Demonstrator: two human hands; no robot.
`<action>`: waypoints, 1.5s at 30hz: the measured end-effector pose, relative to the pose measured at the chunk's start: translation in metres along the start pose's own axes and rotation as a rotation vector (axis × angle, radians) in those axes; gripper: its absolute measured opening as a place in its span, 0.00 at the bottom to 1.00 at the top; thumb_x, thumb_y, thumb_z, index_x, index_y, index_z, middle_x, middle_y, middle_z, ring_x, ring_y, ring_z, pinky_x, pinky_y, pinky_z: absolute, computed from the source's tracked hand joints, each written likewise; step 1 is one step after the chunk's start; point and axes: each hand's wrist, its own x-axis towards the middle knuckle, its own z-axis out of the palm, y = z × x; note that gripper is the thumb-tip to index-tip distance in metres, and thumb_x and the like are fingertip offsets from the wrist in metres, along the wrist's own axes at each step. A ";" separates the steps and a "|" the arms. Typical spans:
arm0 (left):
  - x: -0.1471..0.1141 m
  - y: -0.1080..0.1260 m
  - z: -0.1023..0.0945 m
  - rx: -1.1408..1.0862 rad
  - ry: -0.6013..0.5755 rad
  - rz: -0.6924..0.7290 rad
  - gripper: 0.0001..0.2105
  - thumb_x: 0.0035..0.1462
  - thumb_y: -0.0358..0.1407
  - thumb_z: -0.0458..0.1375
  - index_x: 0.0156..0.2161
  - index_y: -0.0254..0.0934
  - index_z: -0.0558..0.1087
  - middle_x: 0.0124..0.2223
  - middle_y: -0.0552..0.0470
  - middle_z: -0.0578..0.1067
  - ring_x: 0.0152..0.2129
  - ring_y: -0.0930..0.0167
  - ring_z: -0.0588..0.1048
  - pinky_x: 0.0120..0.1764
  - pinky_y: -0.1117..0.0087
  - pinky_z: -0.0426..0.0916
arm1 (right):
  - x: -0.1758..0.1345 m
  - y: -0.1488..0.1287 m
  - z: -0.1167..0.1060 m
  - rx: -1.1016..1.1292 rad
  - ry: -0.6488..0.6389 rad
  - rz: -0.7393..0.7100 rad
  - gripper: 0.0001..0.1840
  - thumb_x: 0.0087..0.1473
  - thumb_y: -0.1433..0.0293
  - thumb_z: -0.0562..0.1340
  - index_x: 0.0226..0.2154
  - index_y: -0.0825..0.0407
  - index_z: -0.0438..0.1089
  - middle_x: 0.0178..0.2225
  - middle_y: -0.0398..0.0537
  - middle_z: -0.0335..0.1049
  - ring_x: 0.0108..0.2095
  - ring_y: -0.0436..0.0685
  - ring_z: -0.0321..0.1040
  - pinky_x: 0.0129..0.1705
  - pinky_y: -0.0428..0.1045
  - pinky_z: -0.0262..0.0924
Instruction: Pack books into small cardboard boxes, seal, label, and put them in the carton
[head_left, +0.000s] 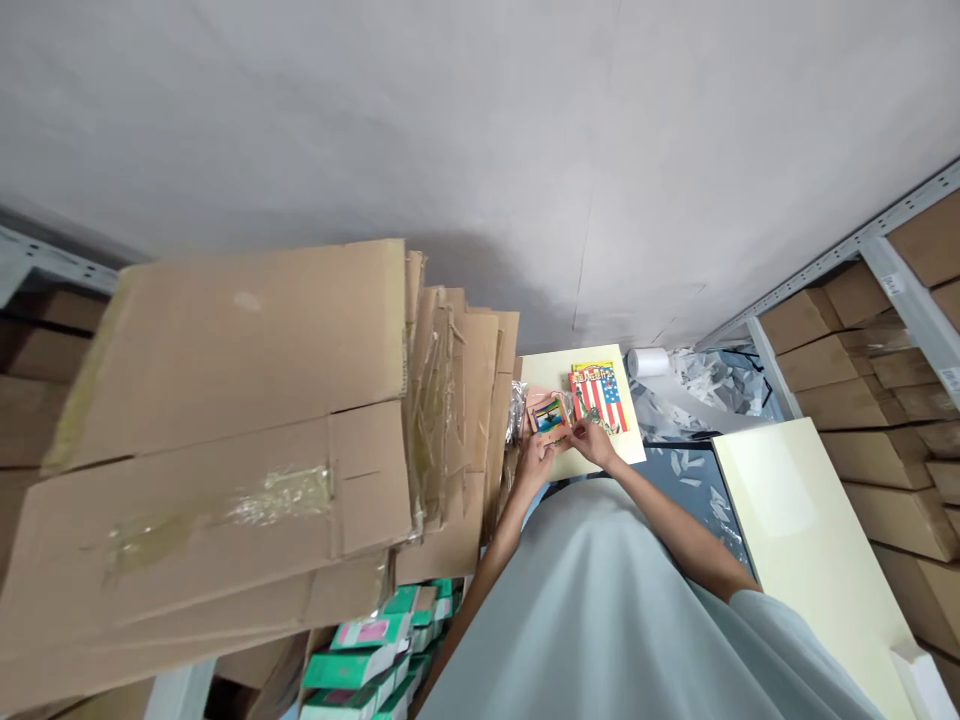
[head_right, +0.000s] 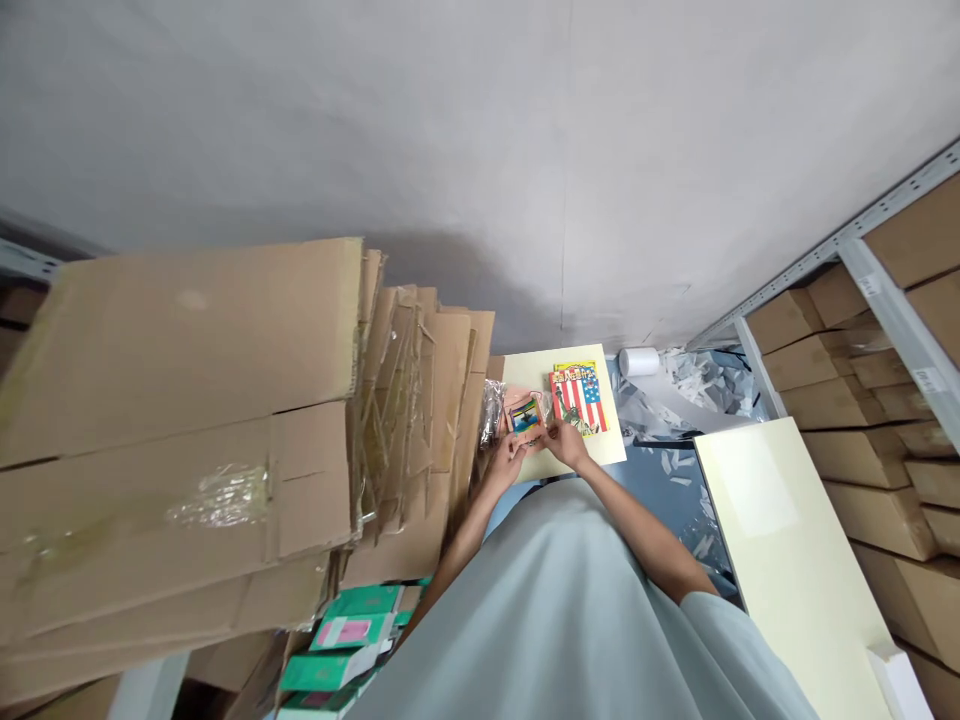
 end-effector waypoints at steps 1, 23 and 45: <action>-0.002 0.006 0.003 0.021 -0.002 0.007 0.20 0.60 0.40 0.63 0.57 0.39 0.77 0.58 0.37 0.81 0.63 0.48 0.75 0.64 0.43 0.70 | -0.005 0.003 -0.007 0.029 0.022 -0.007 0.03 0.57 0.71 0.66 0.36 0.49 0.75 0.39 0.50 0.83 0.39 0.61 0.80 0.42 0.50 0.69; -0.047 0.132 0.206 0.347 -1.028 0.592 0.07 0.66 0.37 0.61 0.42 0.44 0.82 0.55 0.44 0.82 0.64 0.53 0.71 0.74 0.45 0.50 | -0.277 0.124 -0.104 0.464 1.142 0.474 0.28 0.61 0.48 0.68 0.54 0.49 0.75 0.54 0.59 0.81 0.53 0.66 0.79 0.56 0.61 0.73; -0.202 0.179 0.428 -0.021 -1.163 -0.309 0.27 0.50 0.56 0.73 0.45 0.36 0.82 0.48 0.43 0.86 0.47 0.58 0.84 0.53 0.59 0.78 | -0.395 0.296 -0.164 1.146 1.232 0.360 0.32 0.47 0.42 0.75 0.42 0.50 0.78 0.39 0.53 0.82 0.42 0.63 0.80 0.51 0.58 0.76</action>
